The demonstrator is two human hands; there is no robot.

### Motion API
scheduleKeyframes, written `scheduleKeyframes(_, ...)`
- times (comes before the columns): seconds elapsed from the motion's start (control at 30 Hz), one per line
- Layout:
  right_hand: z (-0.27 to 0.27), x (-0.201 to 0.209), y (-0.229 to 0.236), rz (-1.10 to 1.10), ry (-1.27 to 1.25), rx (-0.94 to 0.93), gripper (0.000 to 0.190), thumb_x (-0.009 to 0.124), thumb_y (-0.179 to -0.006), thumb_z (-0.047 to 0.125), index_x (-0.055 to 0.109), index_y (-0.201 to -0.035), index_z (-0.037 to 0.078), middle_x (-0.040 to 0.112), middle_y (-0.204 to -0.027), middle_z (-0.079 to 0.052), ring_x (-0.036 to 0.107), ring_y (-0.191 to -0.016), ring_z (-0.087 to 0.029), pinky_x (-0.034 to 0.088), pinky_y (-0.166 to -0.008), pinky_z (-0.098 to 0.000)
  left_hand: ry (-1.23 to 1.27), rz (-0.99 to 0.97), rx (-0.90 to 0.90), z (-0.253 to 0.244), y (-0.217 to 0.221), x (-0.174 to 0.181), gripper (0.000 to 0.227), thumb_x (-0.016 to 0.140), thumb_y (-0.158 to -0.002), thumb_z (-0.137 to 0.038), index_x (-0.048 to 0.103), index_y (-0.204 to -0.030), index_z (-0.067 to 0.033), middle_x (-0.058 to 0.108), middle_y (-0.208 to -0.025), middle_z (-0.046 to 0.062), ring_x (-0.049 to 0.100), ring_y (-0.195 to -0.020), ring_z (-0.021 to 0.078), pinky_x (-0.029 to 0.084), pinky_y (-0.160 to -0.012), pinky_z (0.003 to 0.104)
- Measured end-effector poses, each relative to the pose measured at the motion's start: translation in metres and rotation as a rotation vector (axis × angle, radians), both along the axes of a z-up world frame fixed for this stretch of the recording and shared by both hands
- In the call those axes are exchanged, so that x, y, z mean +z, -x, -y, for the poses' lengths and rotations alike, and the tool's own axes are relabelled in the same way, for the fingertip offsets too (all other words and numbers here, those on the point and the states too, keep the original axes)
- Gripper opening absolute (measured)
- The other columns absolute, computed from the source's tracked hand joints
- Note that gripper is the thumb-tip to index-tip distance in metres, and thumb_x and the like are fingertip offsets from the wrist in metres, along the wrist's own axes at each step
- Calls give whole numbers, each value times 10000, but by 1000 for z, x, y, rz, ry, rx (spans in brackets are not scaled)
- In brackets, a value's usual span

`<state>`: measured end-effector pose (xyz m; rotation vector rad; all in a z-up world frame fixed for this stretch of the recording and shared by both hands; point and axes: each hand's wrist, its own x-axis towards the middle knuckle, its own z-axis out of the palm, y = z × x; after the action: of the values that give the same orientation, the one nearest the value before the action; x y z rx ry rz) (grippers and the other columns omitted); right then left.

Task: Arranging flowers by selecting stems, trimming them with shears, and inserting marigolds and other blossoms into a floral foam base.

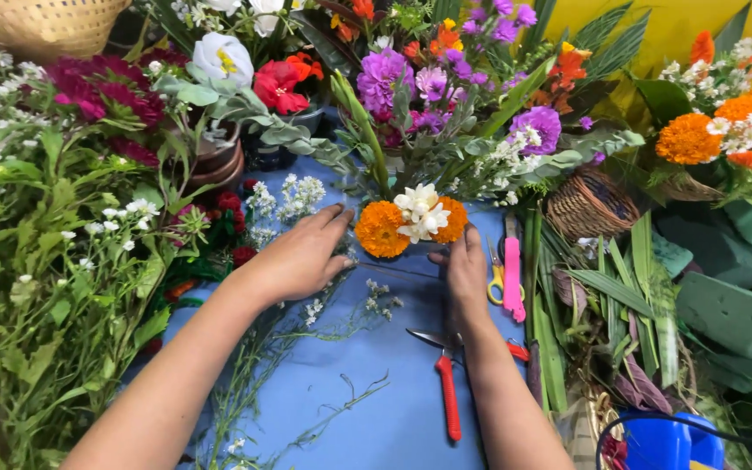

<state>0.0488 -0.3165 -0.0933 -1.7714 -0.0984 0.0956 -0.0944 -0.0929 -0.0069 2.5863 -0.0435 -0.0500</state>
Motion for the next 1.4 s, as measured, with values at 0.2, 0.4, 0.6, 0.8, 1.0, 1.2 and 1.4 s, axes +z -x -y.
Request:
scheduleKeyframes(0.2,16,-60,-27,11,-67,30,572,378,-1080,342,384,-1555,22,527,-1403,-322,713,-1012,-349,581,-926,-476,-13,40,21,-3,-5,-3,681,592,-978,-242,348,-1550,38,379,-1556,307,453,-1384,505,461,-1087,575)
scheduleKeyframes(0.4,4,-25,-3,22,-86,59,586,389,-1085,373,384,-1557,25,492,-1459,-344,668,-1092,-393,559,-956,-505,-25,45,19,-3,2,-1,697,599,-973,-252,343,-1553,38,383,-1546,320,439,-1390,519,463,-1088,571)
scheduleKeyframes(0.6,4,-61,-26,28,-186,96,550,378,-1100,304,365,-1549,-12,398,-1545,-320,441,-1398,-480,522,-1022,-585,-12,49,32,-3,9,3,689,592,-979,-242,340,-1558,34,375,-1543,331,425,-1402,516,457,-1083,583)
scheduleKeyframes(0.8,1,-60,-20,-18,-217,97,557,400,-1096,327,370,-1548,2,374,-1572,-281,366,-1466,-442,499,-1069,-584,11,29,43,-1,15,9,666,577,-988,-224,344,-1570,2,371,-1544,326,417,-1408,513,453,-1084,594)
scheduleKeyframes(1.0,-13,21,31,-31,-162,90,574,367,-1085,326,361,-1547,-14,337,-1583,-312,358,-1470,-463,507,-1068,-563,-2,21,41,-4,19,12,665,571,-998,-230,323,-1580,-26,347,-1563,311,392,-1422,516,434,-1095,608)
scheduleKeyframes(1.2,-1,19,25,-6,-56,53,613,395,-1079,397,368,-1551,7,326,-1585,-319,349,-1474,-458,510,-1073,-508,-81,114,91,-9,26,7,601,595,-977,-214,416,-1527,-48,447,-1474,296,490,-1335,525,498,-1025,606)
scheduleKeyframes(1.4,3,23,20,26,-57,24,563,427,-1071,387,471,-1499,24,437,-1526,-291,427,-1435,-416,520,-1057,-454,-245,121,264,-32,24,-41,376,623,-963,-272,622,-1268,-51,646,-1138,193,697,-1038,421,607,-815,513)
